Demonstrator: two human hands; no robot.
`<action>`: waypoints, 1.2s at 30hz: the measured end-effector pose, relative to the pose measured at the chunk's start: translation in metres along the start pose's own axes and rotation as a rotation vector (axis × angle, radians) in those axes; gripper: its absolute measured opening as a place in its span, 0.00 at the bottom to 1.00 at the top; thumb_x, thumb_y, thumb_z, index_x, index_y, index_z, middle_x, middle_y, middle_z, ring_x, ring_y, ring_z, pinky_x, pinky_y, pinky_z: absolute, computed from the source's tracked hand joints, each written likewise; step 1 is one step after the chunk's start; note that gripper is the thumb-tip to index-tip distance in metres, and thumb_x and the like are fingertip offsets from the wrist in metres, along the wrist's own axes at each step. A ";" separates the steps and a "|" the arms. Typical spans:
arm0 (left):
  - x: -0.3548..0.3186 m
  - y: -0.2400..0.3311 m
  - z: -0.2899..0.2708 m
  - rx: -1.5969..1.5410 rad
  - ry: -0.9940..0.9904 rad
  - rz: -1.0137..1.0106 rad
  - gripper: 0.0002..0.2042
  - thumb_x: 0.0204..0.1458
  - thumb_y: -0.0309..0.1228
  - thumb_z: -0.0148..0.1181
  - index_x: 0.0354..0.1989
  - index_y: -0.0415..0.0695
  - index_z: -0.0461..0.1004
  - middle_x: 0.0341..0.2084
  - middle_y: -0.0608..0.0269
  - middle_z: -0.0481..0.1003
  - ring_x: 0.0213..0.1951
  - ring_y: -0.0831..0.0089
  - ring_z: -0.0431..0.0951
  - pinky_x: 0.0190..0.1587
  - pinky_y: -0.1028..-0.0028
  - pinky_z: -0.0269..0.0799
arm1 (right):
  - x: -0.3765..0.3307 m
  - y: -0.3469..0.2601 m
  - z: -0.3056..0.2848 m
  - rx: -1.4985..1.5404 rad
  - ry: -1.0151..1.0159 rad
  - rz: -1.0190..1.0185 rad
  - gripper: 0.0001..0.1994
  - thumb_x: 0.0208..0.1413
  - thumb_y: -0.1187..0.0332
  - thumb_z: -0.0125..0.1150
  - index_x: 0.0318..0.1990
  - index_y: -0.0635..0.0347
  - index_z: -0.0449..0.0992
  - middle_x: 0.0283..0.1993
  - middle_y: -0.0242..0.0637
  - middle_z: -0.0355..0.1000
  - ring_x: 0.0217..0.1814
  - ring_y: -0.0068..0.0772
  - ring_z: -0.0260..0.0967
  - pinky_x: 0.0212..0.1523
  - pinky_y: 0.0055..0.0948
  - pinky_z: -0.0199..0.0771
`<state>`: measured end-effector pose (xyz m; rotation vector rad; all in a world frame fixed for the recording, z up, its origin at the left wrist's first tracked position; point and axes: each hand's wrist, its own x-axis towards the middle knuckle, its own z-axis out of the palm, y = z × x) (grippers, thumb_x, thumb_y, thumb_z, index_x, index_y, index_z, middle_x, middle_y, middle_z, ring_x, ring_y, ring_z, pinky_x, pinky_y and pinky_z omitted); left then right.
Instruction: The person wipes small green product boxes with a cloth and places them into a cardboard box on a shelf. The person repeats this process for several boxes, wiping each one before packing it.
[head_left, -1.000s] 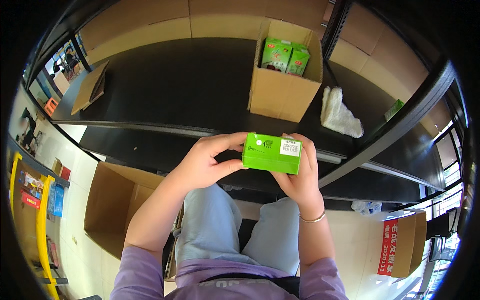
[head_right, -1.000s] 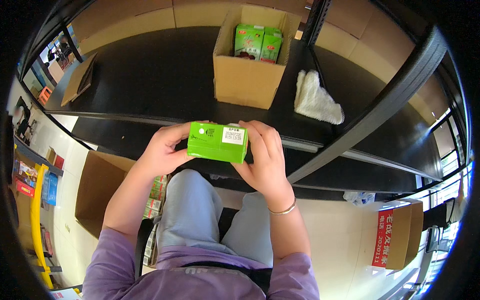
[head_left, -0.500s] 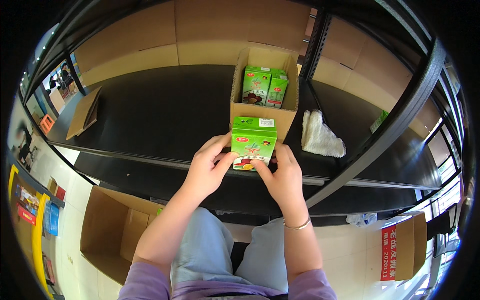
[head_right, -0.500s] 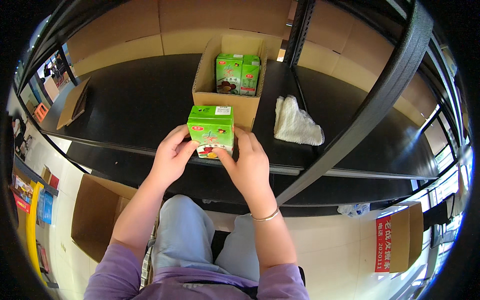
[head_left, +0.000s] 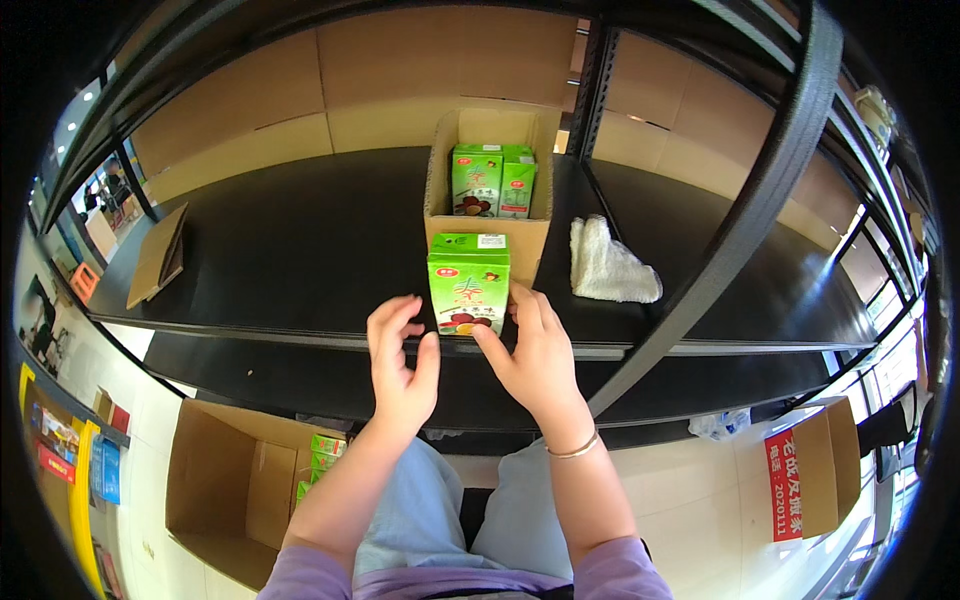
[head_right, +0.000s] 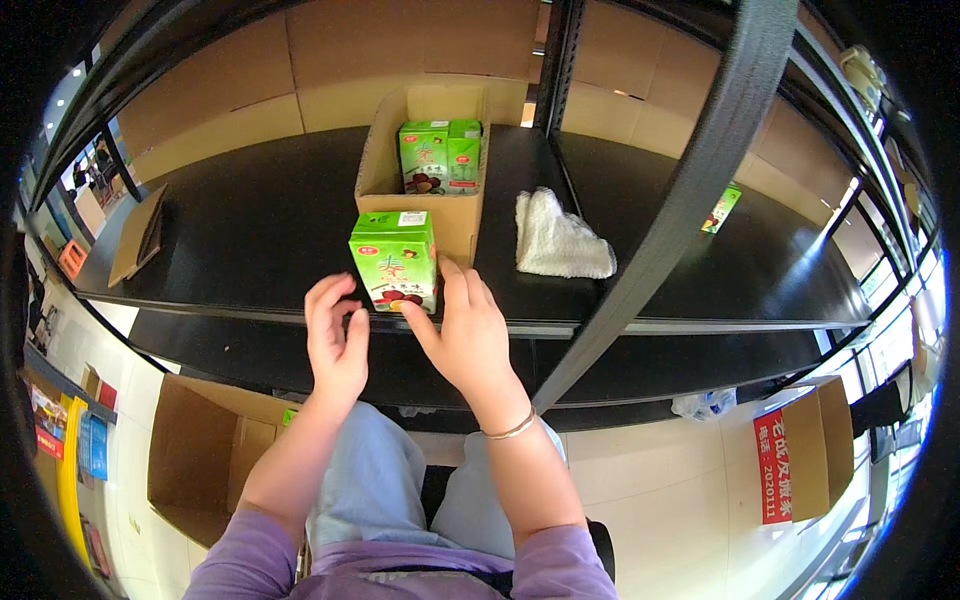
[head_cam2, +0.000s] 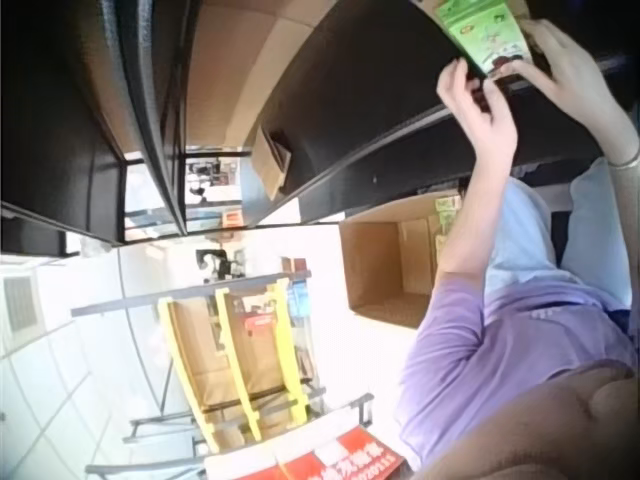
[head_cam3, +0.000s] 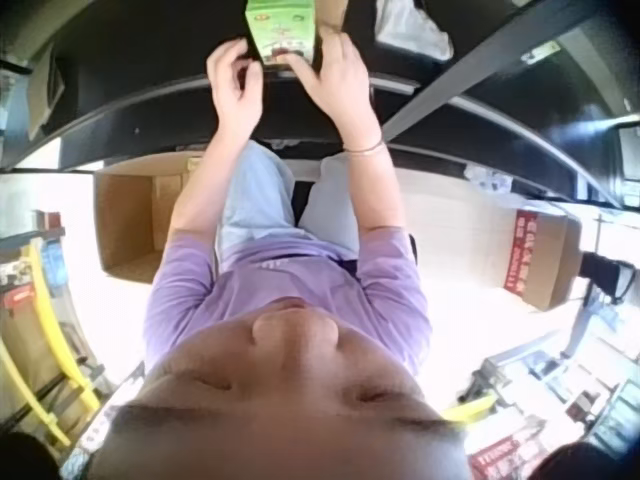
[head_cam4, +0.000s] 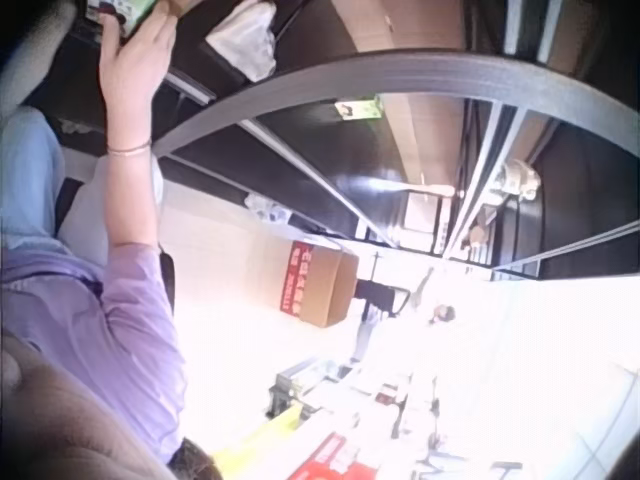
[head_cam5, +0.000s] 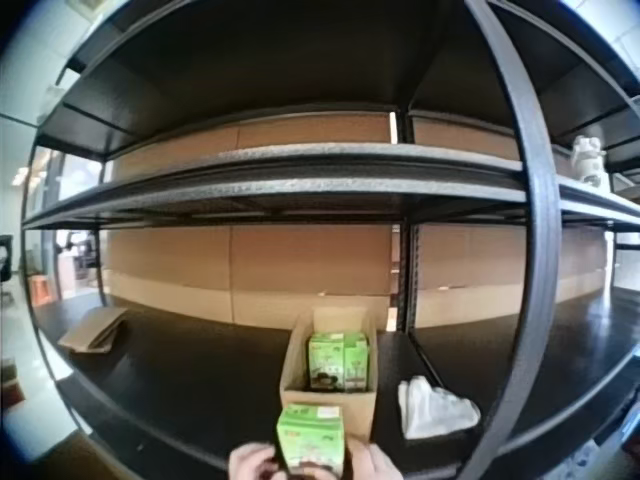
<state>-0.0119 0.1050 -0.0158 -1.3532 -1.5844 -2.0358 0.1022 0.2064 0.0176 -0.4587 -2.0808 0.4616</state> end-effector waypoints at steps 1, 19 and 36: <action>-0.008 0.001 0.000 -0.056 0.021 0.009 0.14 0.46 0.16 0.49 0.43 0.38 0.66 0.43 0.53 0.63 0.42 0.68 0.66 0.42 0.76 0.65 | -0.001 0.004 -0.003 0.096 0.031 -0.001 0.23 0.45 0.64 0.63 0.47 0.66 0.64 0.38 0.46 0.66 0.36 0.44 0.67 0.35 0.33 0.70; 0.020 0.030 0.120 0.167 -0.666 0.305 0.21 0.38 0.22 0.49 0.46 0.37 0.63 0.48 0.49 0.65 0.53 0.49 0.62 0.56 0.61 0.58 | -0.023 0.055 -0.037 -0.657 0.051 -0.001 0.23 0.45 0.62 0.49 0.48 0.68 0.64 0.46 0.47 0.62 0.50 0.48 0.60 0.53 0.38 0.58; 0.006 0.042 0.082 0.212 -0.825 0.371 0.31 0.35 0.24 0.58 0.54 0.40 0.59 0.45 0.52 0.65 0.48 0.54 0.62 0.52 0.62 0.57 | -0.046 0.058 -0.058 -0.359 0.066 -0.151 0.16 0.37 0.77 0.55 0.38 0.64 0.66 0.43 0.44 0.64 0.46 0.48 0.61 0.49 0.42 0.59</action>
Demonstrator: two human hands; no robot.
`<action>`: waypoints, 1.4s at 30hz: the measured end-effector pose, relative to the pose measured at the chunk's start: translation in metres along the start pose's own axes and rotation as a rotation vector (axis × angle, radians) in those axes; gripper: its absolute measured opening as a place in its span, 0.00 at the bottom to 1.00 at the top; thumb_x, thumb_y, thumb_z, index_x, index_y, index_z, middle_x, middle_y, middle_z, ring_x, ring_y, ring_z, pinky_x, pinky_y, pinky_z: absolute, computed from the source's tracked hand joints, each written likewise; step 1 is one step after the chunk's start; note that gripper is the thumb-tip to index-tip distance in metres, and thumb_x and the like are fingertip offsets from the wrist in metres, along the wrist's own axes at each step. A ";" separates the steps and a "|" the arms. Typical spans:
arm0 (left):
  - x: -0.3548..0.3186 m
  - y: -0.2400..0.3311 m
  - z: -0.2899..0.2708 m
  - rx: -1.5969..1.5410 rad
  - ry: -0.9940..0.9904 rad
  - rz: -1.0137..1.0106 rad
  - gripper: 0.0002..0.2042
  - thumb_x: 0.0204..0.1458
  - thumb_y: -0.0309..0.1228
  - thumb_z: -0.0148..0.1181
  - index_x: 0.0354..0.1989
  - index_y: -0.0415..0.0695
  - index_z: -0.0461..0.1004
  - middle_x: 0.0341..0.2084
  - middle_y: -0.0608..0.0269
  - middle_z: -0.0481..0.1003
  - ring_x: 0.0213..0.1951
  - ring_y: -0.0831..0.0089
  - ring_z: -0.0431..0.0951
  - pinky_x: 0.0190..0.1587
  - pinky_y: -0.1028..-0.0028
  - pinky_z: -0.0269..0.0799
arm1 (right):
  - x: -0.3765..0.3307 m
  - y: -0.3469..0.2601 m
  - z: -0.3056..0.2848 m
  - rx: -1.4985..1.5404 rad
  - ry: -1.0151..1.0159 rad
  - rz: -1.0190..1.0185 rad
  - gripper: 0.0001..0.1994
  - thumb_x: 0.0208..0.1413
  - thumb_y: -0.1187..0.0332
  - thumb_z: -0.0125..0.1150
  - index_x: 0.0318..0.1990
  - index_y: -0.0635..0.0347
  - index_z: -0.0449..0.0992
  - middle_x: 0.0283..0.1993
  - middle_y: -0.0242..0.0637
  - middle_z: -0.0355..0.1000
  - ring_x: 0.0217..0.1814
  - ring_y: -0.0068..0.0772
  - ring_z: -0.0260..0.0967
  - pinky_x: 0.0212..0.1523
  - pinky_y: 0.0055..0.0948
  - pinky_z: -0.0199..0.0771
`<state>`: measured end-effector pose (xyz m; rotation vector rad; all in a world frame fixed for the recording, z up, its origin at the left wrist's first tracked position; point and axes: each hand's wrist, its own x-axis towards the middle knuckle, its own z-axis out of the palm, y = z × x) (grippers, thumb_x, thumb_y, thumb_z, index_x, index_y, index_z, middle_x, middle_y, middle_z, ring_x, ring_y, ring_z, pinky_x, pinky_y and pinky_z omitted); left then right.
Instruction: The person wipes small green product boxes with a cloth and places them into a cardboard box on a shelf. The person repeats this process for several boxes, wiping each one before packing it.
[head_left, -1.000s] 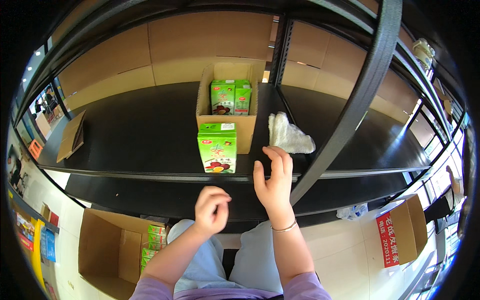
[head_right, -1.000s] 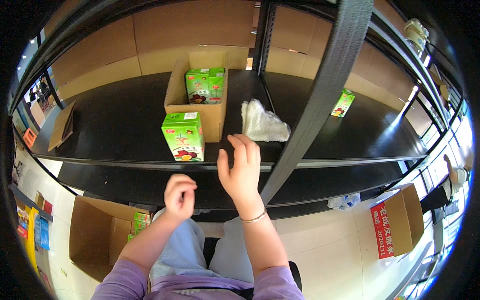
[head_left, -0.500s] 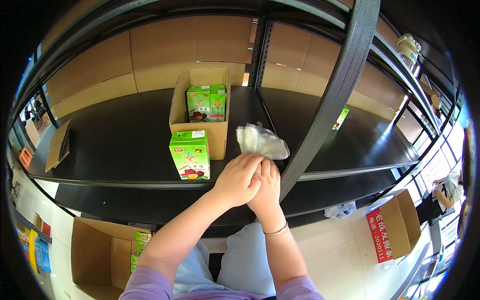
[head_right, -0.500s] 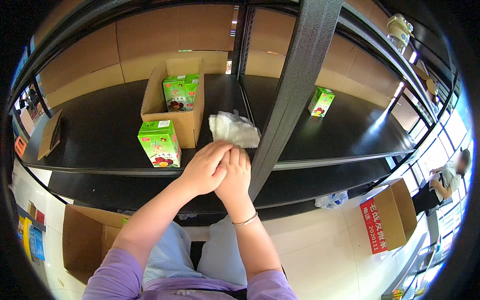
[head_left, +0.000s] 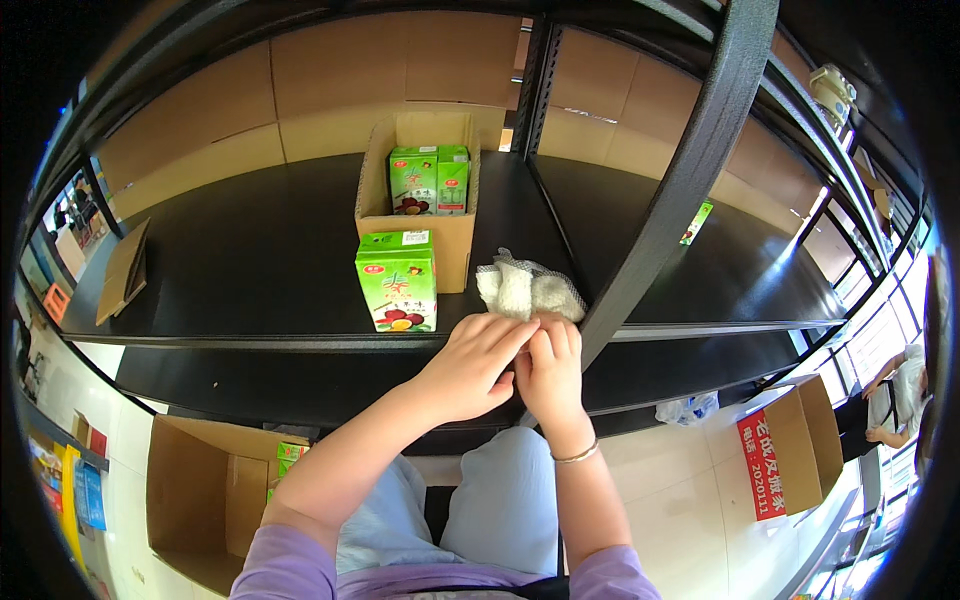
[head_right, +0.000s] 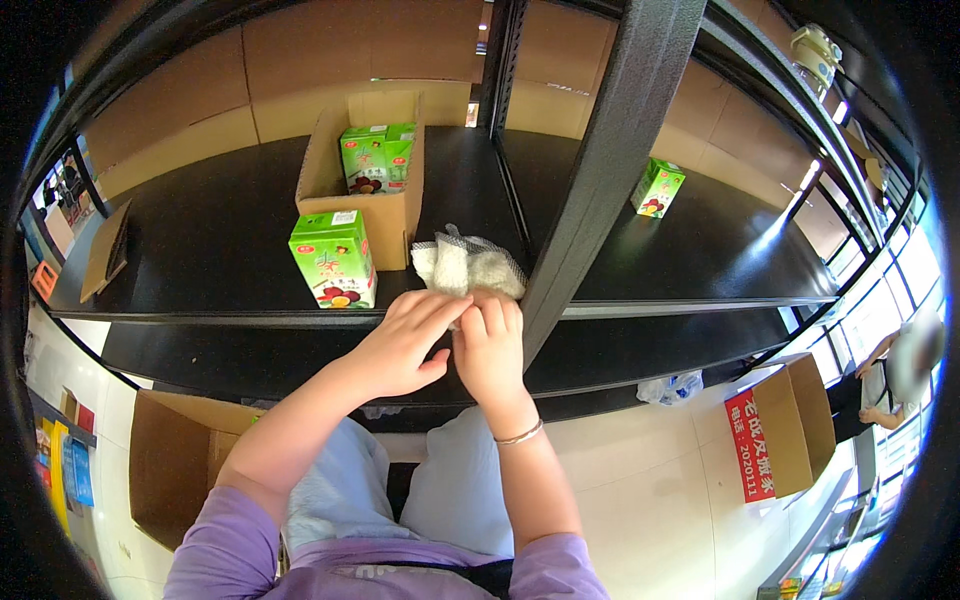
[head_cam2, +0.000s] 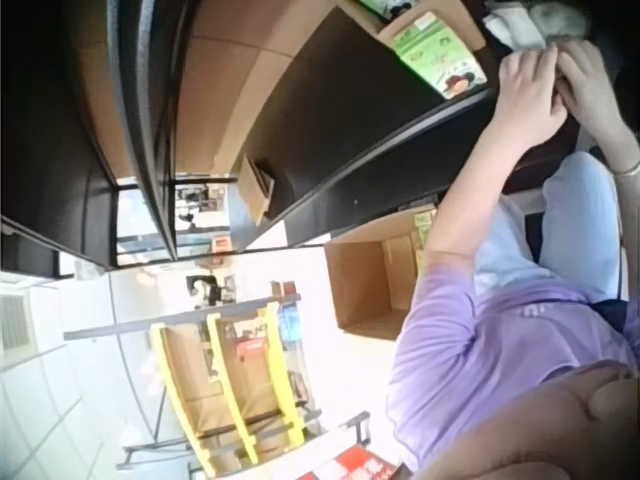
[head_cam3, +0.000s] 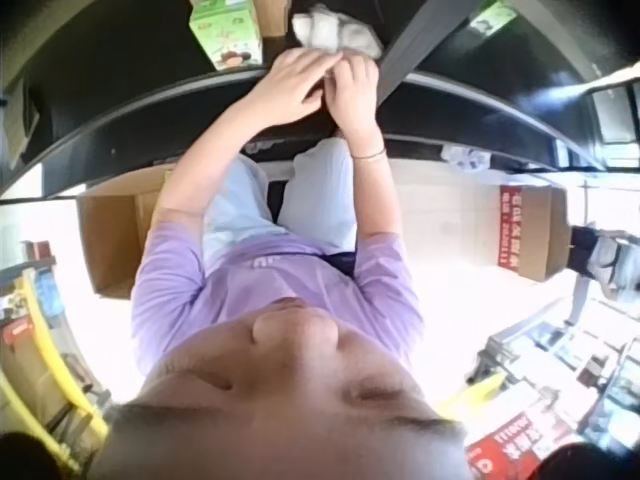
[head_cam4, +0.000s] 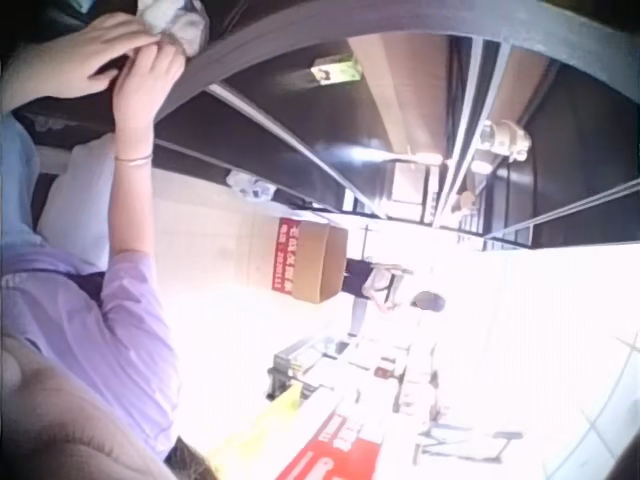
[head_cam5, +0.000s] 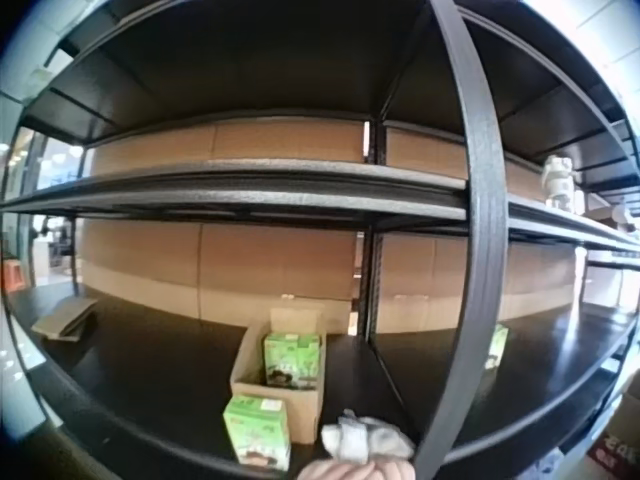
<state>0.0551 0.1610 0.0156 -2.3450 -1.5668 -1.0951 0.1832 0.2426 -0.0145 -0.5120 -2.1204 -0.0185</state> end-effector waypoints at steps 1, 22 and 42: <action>-0.004 0.000 0.002 0.034 -0.007 -0.010 0.32 0.34 0.24 0.60 0.54 0.43 0.60 0.46 0.56 0.65 0.50 0.57 0.61 0.53 0.62 0.54 | 0.002 0.000 -0.001 0.017 0.050 -0.036 0.14 0.36 0.79 0.55 0.36 0.63 0.67 0.41 0.43 0.64 0.45 0.47 0.61 0.47 0.41 0.60; -0.038 0.028 -0.051 -0.107 -0.138 -0.082 0.17 0.41 0.43 0.63 0.23 0.43 0.64 0.15 0.59 0.68 0.20 0.62 0.71 0.22 0.68 0.65 | -0.003 -0.053 -0.071 0.919 -0.669 0.398 0.17 0.40 0.70 0.69 0.37 0.63 0.70 0.30 0.38 0.73 0.33 0.28 0.73 0.32 0.24 0.70; -0.053 -0.043 -0.077 -0.144 0.679 -0.218 0.13 0.45 0.21 0.53 0.40 0.38 0.63 0.41 0.53 0.62 0.40 0.68 0.65 0.42 0.74 0.63 | 0.055 -0.053 -0.015 1.142 0.664 0.659 0.18 0.49 0.80 0.55 0.49 0.65 0.63 0.47 0.40 0.68 0.48 0.31 0.67 0.51 0.32 0.66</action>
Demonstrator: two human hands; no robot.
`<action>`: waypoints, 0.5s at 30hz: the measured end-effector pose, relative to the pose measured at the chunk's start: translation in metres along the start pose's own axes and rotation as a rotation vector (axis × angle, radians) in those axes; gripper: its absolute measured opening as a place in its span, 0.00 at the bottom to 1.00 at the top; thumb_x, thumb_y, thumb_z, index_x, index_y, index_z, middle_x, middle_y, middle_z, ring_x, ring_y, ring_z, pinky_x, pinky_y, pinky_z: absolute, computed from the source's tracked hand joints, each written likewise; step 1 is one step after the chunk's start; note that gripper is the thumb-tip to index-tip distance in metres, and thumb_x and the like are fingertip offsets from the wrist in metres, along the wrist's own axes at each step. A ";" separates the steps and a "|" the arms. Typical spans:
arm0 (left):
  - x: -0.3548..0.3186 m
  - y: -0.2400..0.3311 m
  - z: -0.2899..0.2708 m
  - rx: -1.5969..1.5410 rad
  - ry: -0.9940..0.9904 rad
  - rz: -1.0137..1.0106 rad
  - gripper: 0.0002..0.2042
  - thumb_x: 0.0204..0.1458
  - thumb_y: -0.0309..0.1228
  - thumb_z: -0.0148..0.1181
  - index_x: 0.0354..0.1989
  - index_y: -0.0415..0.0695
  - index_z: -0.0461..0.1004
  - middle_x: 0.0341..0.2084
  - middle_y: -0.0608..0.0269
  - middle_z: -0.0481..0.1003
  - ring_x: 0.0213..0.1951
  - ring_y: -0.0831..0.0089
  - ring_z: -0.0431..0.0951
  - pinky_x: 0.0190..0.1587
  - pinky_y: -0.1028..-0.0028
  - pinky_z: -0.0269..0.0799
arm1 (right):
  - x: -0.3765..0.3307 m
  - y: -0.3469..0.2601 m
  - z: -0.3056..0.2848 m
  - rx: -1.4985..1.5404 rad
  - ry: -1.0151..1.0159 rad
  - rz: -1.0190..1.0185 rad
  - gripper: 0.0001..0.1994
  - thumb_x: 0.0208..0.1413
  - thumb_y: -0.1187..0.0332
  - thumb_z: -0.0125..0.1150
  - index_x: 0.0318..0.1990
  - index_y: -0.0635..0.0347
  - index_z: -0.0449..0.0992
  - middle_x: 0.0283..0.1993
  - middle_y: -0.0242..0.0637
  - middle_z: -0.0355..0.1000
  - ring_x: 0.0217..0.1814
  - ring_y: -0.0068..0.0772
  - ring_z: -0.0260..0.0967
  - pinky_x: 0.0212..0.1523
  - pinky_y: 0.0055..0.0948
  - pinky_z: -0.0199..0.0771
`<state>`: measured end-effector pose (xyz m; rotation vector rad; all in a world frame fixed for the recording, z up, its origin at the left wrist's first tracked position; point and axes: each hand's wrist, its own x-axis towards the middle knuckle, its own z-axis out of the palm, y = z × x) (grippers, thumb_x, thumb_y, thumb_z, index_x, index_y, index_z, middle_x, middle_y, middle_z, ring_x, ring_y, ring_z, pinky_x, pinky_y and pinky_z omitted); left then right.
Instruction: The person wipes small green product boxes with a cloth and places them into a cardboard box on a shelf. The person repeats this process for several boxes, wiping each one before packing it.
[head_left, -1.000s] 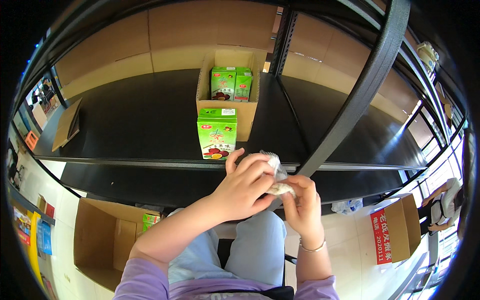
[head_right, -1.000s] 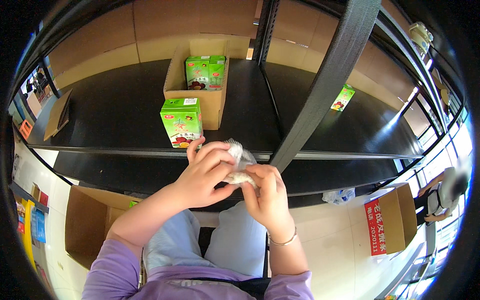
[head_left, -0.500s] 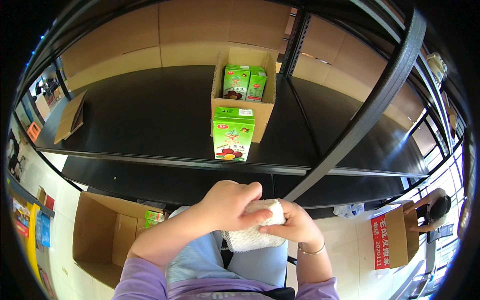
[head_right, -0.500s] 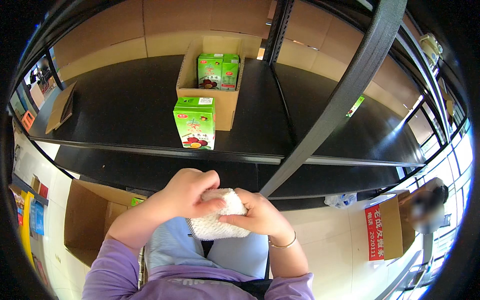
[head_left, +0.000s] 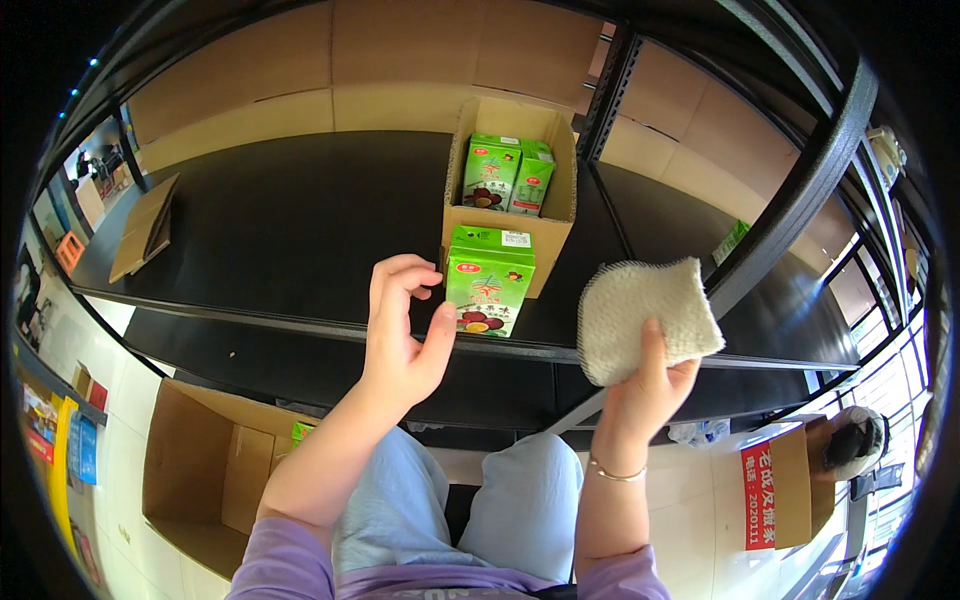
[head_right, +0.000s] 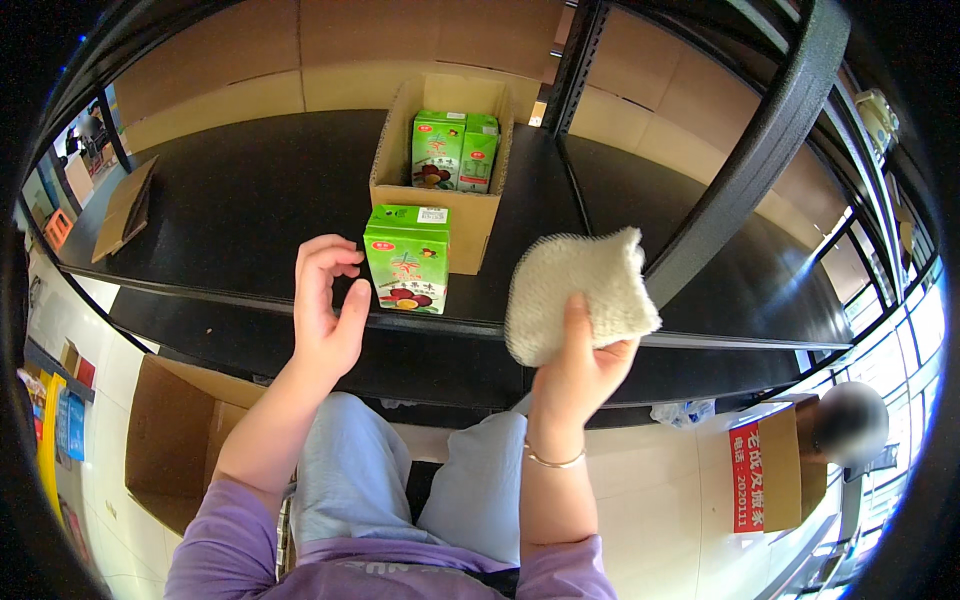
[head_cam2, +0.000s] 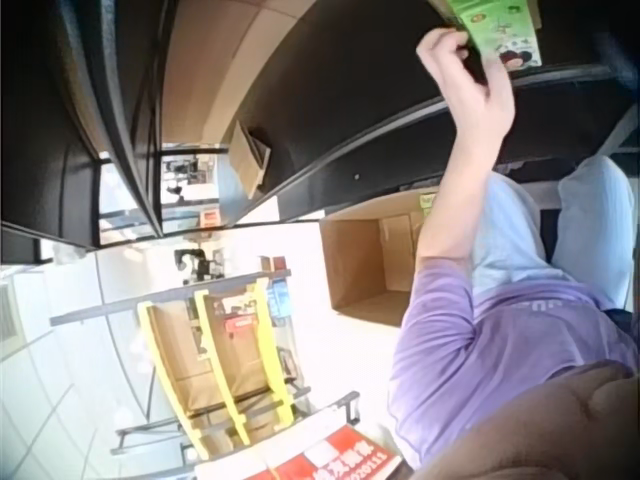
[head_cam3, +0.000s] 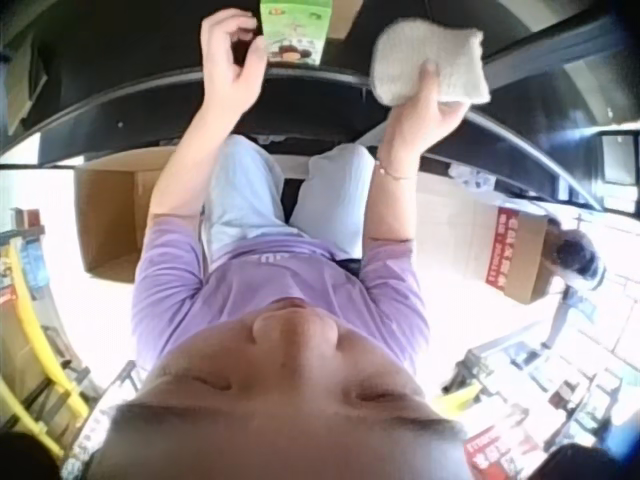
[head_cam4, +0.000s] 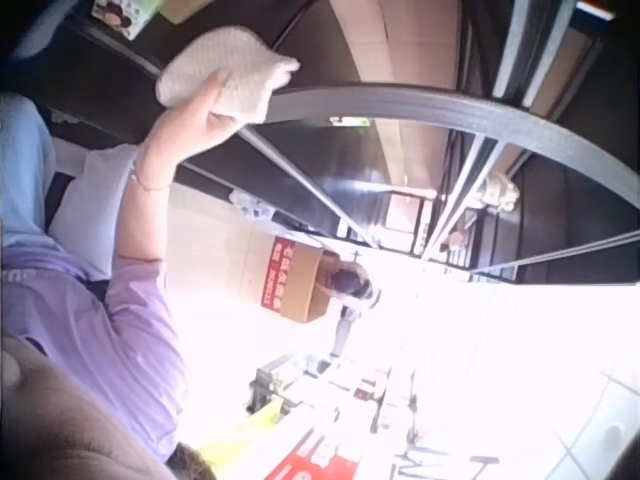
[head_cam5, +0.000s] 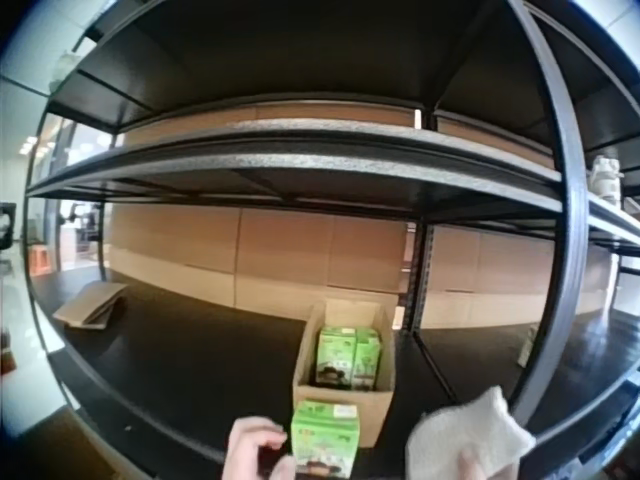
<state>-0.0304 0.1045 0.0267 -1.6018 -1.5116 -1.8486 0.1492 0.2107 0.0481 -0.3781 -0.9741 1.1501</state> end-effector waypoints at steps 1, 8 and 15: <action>0.000 -0.004 -0.001 -0.003 0.002 -0.022 0.13 0.46 0.22 0.52 0.41 0.39 0.62 0.42 0.55 0.61 0.41 0.70 0.65 0.44 0.74 0.62 | -0.002 0.009 0.008 -0.005 -0.007 -0.038 0.19 0.49 0.80 0.55 0.50 0.65 0.63 0.47 0.41 0.67 0.48 0.32 0.66 0.51 0.32 0.66; 0.001 -0.022 0.011 -0.038 -0.126 -0.135 0.22 0.45 0.25 0.58 0.48 0.36 0.58 0.43 0.49 0.63 0.45 0.61 0.66 0.48 0.68 0.63 | -0.034 0.052 0.040 -0.203 -0.292 0.021 0.23 0.46 0.82 0.56 0.51 0.62 0.58 0.47 0.35 0.63 0.45 0.23 0.62 0.49 0.23 0.62; -0.007 -0.021 0.009 0.063 -0.190 -0.204 0.26 0.44 0.27 0.61 0.51 0.35 0.57 0.41 0.49 0.71 0.42 0.58 0.74 0.44 0.68 0.69 | -0.042 0.053 0.044 -0.033 -0.443 0.203 0.29 0.49 0.81 0.52 0.57 0.62 0.47 0.54 0.44 0.54 0.52 0.27 0.57 0.52 0.27 0.60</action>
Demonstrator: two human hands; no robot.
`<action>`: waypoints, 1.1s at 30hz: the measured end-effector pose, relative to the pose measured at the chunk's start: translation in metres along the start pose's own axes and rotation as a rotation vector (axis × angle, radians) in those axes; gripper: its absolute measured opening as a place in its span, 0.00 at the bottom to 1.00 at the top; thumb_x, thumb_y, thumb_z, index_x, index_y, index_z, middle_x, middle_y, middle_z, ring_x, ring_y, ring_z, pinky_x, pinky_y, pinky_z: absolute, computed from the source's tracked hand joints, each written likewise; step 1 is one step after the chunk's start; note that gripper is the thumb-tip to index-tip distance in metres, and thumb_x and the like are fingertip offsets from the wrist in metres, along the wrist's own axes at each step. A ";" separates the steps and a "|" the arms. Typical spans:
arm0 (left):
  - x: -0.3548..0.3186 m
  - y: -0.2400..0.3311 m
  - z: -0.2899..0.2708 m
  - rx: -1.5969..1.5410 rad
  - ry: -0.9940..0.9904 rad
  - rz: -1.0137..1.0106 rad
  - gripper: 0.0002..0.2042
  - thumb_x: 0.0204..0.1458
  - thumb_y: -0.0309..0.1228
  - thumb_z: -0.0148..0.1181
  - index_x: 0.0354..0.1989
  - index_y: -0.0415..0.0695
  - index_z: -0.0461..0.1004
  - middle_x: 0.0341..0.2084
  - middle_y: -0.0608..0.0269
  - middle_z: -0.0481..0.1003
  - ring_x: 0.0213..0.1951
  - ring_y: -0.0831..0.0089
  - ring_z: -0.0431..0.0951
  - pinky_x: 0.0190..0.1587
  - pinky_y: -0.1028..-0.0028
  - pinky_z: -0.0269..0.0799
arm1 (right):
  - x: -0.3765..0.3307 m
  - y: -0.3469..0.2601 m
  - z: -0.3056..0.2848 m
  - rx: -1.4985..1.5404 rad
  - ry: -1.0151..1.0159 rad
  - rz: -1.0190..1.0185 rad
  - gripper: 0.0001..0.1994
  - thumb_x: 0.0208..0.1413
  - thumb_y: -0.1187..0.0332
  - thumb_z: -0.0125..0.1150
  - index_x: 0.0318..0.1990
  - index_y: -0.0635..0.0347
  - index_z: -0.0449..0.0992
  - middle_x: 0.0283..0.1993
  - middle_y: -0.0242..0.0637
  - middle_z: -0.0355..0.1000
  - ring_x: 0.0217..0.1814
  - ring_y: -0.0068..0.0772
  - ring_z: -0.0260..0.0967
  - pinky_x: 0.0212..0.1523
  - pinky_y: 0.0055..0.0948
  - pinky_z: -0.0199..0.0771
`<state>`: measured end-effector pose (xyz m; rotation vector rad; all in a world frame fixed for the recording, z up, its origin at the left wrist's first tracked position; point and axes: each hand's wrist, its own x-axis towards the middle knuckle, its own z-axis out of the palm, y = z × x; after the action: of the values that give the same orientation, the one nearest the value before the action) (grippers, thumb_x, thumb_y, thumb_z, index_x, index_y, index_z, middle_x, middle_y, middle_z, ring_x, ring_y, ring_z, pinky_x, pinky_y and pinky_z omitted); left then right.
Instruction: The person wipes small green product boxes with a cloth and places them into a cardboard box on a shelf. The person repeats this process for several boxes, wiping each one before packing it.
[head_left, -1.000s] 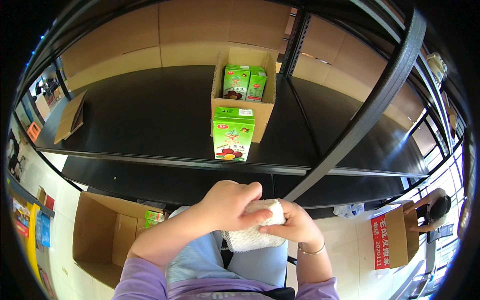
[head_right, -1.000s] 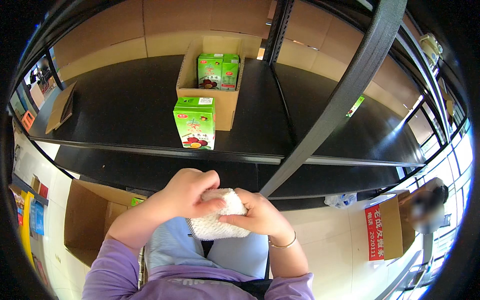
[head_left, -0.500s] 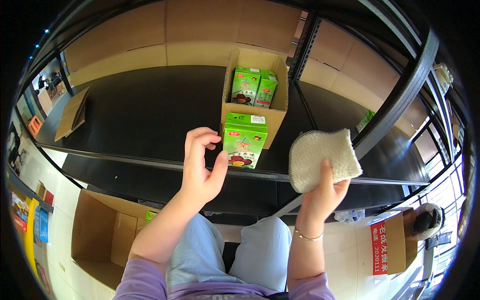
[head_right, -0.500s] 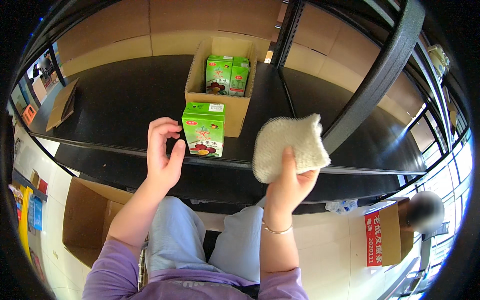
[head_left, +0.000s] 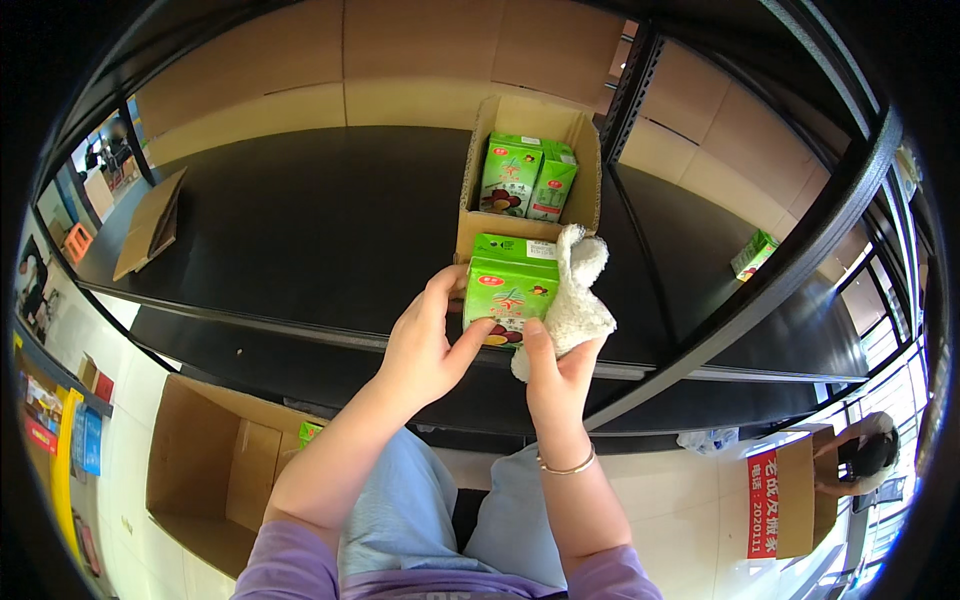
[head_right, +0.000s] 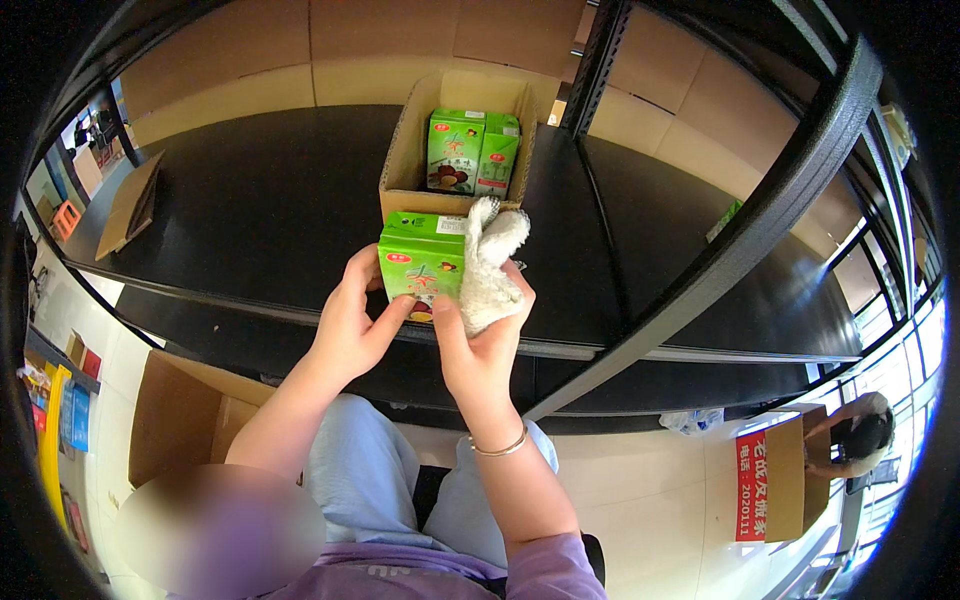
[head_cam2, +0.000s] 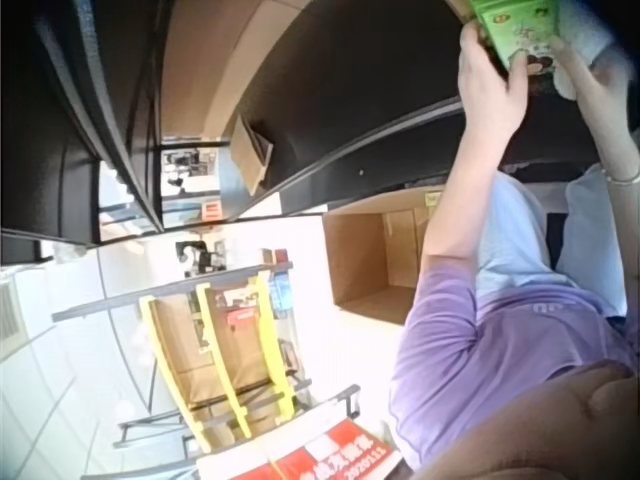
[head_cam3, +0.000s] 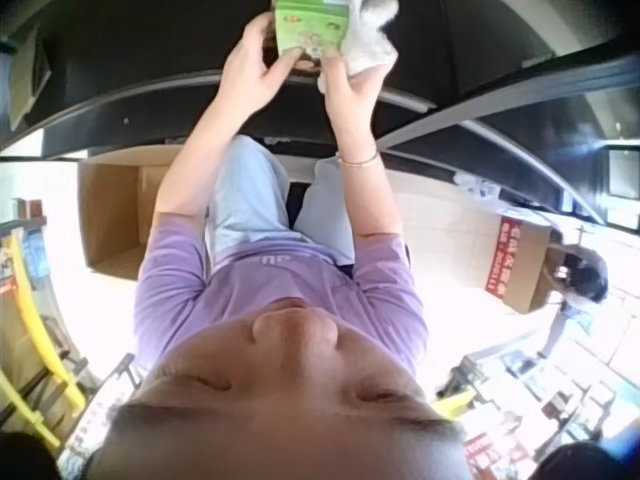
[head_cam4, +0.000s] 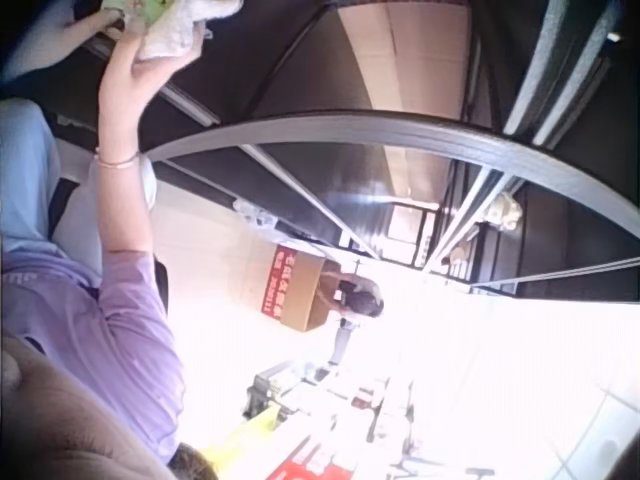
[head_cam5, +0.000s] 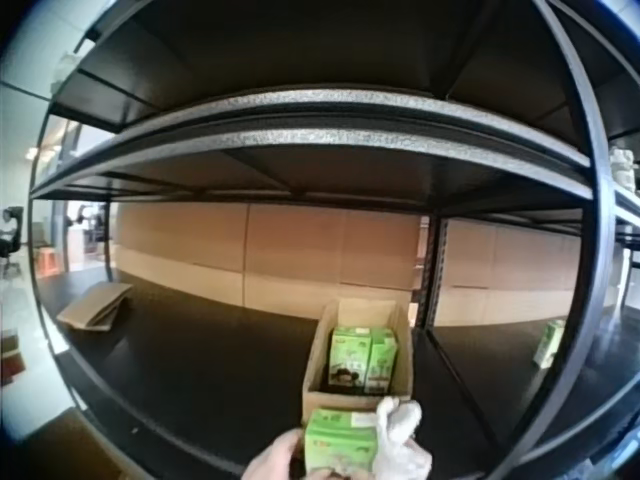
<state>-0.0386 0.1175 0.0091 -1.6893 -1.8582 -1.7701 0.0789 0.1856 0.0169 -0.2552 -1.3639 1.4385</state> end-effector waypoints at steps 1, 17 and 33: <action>0.001 0.002 -0.001 -0.008 -0.010 -0.018 0.26 0.43 0.27 0.61 0.51 0.35 0.58 0.40 0.50 0.71 0.41 0.59 0.74 0.44 0.69 0.70 | 0.000 0.002 0.000 -0.015 -0.014 -0.034 0.29 0.49 0.81 0.51 0.58 0.63 0.46 0.55 0.44 0.52 0.53 0.28 0.56 0.53 0.28 0.59; -0.033 0.028 -0.029 -0.140 -0.151 0.110 0.26 0.30 0.27 0.70 0.43 0.39 0.68 0.35 0.56 0.69 0.36 0.64 0.71 0.40 0.71 0.67 | -0.054 -0.009 -0.009 -0.494 -0.076 -0.367 0.26 0.47 0.81 0.48 0.56 0.67 0.51 0.56 0.46 0.53 0.57 0.38 0.52 0.57 0.34 0.50; -0.084 0.044 -0.027 -0.704 -0.317 0.160 0.38 0.28 0.23 0.67 0.52 0.40 0.55 0.47 0.49 0.58 0.51 0.59 0.62 0.51 0.68 0.60 | -0.119 -0.031 -0.010 -0.365 -0.271 -0.291 0.26 0.48 0.79 0.46 0.57 0.67 0.48 0.56 0.50 0.54 0.58 0.44 0.53 0.58 0.37 0.48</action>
<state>0.0101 0.0333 -0.0097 -2.3797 -1.1732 -2.3657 0.1498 0.0917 -0.0191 -0.0909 -1.8047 1.0023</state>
